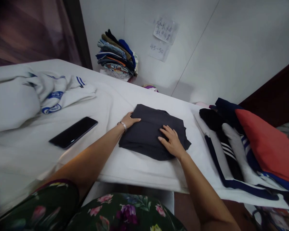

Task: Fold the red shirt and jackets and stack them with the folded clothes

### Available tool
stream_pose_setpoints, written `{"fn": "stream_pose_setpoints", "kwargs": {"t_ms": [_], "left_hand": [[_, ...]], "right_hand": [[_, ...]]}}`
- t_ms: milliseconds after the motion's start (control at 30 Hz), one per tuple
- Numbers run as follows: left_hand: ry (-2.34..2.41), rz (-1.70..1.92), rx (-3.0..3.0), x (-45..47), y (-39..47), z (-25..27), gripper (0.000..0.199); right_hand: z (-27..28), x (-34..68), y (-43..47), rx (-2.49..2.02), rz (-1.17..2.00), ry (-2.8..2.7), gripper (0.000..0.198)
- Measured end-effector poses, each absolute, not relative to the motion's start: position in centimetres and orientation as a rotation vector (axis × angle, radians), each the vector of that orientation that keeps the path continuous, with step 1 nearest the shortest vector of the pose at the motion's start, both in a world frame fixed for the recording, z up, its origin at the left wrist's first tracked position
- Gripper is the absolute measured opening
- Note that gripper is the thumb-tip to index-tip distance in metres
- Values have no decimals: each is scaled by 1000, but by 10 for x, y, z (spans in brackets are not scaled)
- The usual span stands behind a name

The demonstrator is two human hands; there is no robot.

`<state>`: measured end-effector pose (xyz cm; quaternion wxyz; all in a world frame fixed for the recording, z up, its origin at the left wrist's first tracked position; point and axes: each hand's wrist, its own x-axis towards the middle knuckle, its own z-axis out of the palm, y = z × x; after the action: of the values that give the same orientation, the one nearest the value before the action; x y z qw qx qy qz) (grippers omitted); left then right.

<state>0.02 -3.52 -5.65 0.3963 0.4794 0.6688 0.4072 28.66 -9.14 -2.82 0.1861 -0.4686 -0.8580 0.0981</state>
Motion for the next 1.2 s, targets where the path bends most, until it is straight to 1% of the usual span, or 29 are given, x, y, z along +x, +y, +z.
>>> {"fn": "stream_pose_setpoints", "kwargs": {"t_ms": [100, 233, 333, 433, 500, 633, 800, 933, 1000, 1133, 1200], "left_hand": [[1658, 1080, 1206, 1, -40, -50, 88], [1595, 1064, 1241, -2, -53, -39, 87], [1555, 987, 1529, -9, -75, -36, 88], [1471, 865, 1882, -18, -109, -45, 95], [1447, 790, 2034, -23, -130, -53, 95], [1548, 747, 2154, -24, -152, -59, 76], [1730, 661, 2498, -15, -148, -48, 56], [1741, 539, 2746, -12, -144, -44, 52], [1760, 501, 2787, -11, -144, -42, 45], [1847, 470, 2817, -8, -145, -36, 23], [1863, 409, 2811, -5, -145, -35, 19]], "right_hand": [[-36, 303, -126, -1236, 103, -2512, 55], [-52, 329, -144, -1257, -120, -2517, 64], [-60, 345, -148, -1277, -143, -2478, 65], [-64, 353, -150, -1215, -117, -2449, 60], [-67, 354, -150, -1182, -115, -2435, 57], [-71, 352, -146, -1179, -149, -2432, 55], [-70, 350, -142, -1242, -269, -2439, 52], [-70, 348, -145, -1249, -345, -2451, 47], [-70, 346, -147, -1238, -372, -2455, 46], [-72, 345, -148, -1215, -394, -2437, 44], [-74, 345, -148, -1220, -376, -2431, 45]]}}
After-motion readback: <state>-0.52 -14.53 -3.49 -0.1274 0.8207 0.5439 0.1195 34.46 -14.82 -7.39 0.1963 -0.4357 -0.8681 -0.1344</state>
